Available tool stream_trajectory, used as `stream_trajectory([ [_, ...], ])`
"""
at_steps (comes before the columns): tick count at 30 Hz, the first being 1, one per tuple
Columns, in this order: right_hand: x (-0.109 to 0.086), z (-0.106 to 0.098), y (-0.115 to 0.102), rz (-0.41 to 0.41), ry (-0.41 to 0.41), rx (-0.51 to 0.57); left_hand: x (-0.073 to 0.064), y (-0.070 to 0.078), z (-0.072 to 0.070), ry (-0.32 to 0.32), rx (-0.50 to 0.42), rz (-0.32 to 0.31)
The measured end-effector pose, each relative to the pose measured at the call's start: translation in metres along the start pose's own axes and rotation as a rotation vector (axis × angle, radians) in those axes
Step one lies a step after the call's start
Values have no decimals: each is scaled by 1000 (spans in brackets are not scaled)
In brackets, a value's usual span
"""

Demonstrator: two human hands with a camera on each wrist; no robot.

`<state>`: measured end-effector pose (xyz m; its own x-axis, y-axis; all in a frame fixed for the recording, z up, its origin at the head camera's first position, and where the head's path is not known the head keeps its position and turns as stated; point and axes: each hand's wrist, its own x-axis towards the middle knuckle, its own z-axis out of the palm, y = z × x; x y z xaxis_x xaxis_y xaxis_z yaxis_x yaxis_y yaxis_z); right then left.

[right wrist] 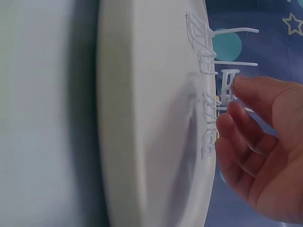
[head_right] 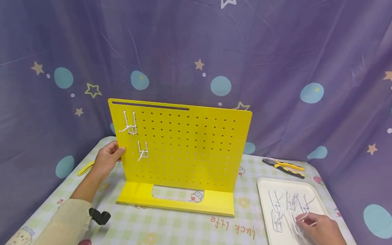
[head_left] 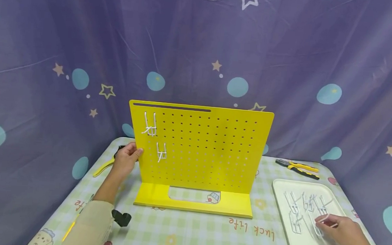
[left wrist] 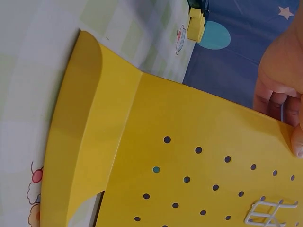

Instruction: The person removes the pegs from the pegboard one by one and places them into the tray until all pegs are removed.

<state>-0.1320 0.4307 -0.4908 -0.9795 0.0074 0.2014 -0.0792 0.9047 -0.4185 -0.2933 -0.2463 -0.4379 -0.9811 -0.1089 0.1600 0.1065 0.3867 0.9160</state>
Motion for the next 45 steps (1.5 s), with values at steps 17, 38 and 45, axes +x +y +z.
stream_trajectory([
  [17, 14, -31, -28, -24, 113, -9, -1, 3, -1, -13, -35, -31],
  [38, 56, -42, -109, -223, 250, 55, -1, 4, -1, -16, -18, 20],
  [45, 74, -32, -142, -296, 261, 91, -1, 2, -2, -10, -17, 1],
])
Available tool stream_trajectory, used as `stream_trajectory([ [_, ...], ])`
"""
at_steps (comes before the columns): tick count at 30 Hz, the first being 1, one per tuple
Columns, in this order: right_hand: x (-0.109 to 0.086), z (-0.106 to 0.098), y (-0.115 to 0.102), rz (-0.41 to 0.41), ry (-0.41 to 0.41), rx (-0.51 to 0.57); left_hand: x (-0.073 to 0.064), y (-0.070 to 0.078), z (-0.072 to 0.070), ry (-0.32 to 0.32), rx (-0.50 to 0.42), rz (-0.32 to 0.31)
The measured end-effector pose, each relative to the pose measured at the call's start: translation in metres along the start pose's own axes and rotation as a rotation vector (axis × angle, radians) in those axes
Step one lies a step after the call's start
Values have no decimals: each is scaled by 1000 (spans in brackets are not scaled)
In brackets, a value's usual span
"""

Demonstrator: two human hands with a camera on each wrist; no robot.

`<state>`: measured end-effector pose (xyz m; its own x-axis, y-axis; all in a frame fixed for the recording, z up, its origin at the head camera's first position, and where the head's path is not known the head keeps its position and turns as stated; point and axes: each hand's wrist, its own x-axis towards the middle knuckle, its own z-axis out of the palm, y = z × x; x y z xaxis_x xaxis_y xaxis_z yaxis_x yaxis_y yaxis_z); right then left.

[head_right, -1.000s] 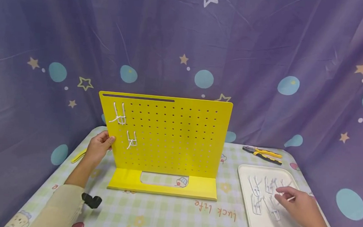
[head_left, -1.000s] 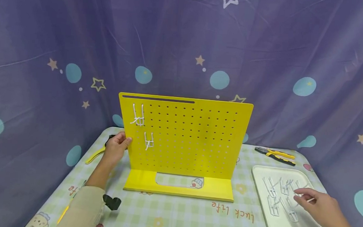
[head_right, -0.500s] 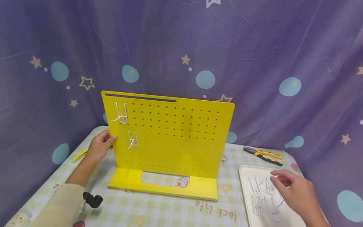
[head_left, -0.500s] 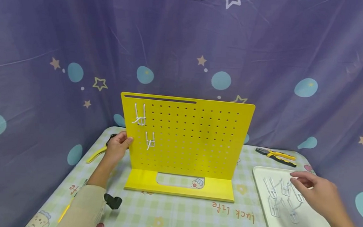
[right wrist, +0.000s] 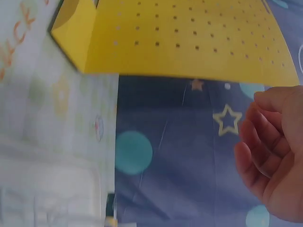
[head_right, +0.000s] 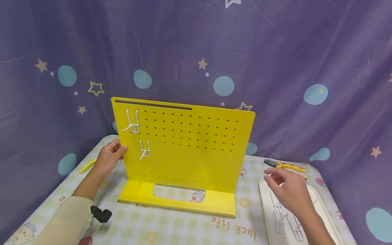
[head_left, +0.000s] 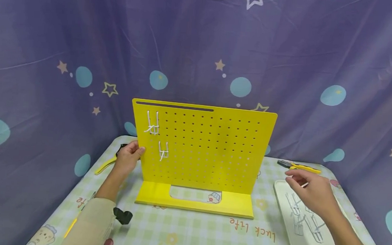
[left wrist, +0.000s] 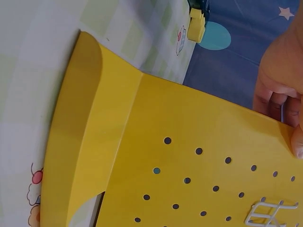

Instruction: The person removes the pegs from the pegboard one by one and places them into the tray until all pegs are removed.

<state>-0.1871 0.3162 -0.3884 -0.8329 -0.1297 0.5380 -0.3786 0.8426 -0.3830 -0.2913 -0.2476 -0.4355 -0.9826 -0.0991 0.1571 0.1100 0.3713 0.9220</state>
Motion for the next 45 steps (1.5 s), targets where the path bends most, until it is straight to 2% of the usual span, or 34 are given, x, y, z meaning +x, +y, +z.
stream_trajectory([
  [4, 10, 11, -15, -17, -14, 3, -1, -1, 0, -3, -3, -8],
  [11, 22, 32, -38, -24, 31, 73, -2, -2, -1, -6, -8, -1],
  [16, 32, 51, -55, -57, 7, 118, -1, -2, 0, 3, -11, 6],
  [25, 51, 86, -102, -90, -13, 246, -2, 1, 0, 4, -25, 4],
  [29, 59, 104, -118, -132, 0, 268, -2, 2, 1, 5, -30, 2],
  [38, 77, 151, -161, -272, 8, 227, 0, -1, 2, 17, -13, 14],
  [45, 86, 183, -195, -344, 20, 77, -2, 2, 1, 5, -11, 2],
])
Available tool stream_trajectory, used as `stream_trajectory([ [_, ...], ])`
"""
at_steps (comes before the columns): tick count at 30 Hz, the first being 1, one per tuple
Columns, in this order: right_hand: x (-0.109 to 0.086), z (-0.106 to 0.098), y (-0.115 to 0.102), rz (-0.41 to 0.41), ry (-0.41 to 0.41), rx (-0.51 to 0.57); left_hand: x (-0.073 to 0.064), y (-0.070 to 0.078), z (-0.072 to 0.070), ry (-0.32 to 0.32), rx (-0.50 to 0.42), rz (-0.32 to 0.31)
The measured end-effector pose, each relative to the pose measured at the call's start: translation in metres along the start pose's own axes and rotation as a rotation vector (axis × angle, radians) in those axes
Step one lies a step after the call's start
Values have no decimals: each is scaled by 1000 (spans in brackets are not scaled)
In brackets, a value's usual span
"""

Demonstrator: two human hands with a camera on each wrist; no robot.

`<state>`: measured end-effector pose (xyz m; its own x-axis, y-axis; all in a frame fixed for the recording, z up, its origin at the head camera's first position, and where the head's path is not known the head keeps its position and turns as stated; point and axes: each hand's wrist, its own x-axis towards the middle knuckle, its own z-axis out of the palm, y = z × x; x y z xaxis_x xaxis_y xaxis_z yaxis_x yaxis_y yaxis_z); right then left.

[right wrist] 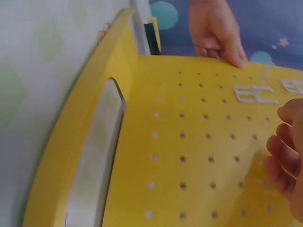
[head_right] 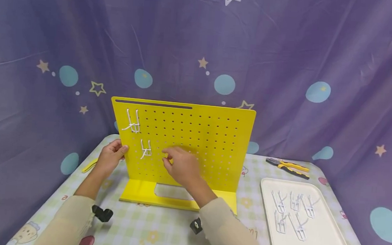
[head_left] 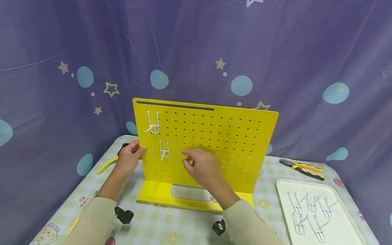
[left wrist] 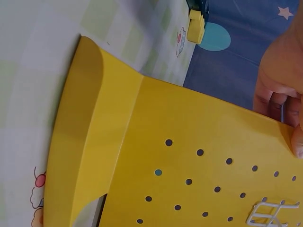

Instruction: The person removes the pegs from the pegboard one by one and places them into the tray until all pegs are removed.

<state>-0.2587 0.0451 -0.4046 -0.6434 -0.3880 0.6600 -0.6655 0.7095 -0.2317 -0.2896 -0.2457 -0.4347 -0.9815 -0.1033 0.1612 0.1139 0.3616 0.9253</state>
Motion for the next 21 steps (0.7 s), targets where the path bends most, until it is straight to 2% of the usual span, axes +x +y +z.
stream_trajectory([
  [10, 26, 33, -30, -74, -24, -194, 2, 1, -1, -16, -16, 6],
  [14, 31, 42, -35, -90, -4, -221, 2, 1, -2, -20, -5, -6],
  [21, 33, 53, -37, -67, 66, -260, 0, 2, -2, -20, -7, -14],
])
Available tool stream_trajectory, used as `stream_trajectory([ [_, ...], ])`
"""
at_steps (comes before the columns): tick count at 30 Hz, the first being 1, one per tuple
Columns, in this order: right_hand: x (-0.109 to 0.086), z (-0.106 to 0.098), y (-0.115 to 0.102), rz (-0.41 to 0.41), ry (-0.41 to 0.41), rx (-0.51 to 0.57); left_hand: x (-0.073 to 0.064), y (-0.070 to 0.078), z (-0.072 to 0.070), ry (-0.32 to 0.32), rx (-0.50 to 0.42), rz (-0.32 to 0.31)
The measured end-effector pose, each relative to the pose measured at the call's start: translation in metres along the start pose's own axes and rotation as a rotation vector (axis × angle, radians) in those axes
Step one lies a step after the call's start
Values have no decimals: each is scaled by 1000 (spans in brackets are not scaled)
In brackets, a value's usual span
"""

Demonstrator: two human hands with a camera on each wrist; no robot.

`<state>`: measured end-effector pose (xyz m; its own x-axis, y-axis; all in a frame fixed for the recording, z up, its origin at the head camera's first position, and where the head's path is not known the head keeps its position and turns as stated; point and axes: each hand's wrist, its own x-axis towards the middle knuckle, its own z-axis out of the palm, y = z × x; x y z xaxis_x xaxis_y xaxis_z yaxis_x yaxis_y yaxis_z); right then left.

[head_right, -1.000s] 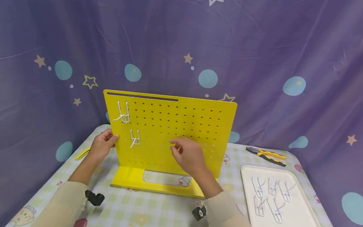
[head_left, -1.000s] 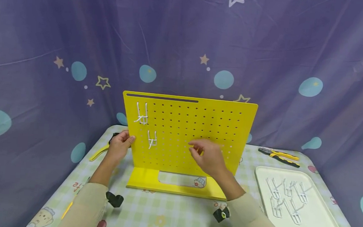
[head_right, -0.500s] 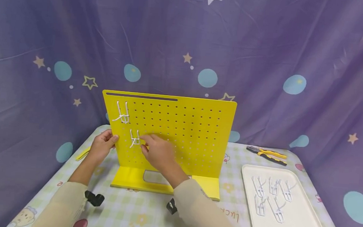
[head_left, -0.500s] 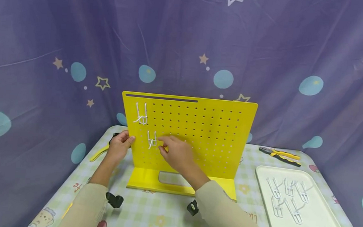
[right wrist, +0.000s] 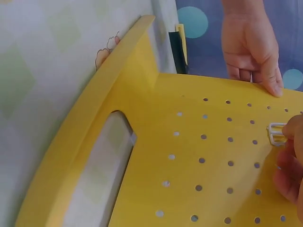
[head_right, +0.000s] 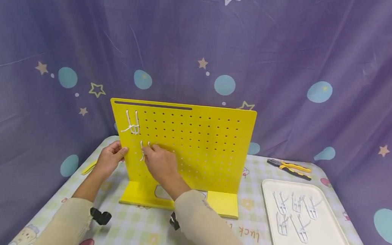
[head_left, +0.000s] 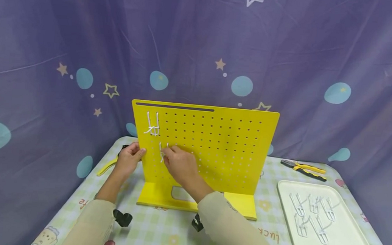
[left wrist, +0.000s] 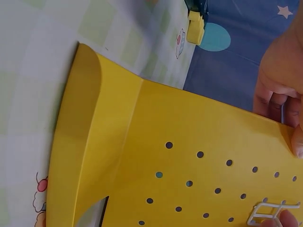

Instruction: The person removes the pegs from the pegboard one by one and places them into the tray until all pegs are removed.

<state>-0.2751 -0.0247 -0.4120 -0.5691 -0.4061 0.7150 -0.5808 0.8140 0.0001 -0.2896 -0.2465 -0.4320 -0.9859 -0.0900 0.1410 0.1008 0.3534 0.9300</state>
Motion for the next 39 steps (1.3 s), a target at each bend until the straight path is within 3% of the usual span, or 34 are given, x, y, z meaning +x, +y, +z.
stream_trajectory([
  [11, 5, 1, 2, 26, 73, -38, 7, 3, -3, -16, -7, -14],
  [39, -5, 10, 3, -61, 175, -16, -1, -10, 0, 22, 35, 18],
])
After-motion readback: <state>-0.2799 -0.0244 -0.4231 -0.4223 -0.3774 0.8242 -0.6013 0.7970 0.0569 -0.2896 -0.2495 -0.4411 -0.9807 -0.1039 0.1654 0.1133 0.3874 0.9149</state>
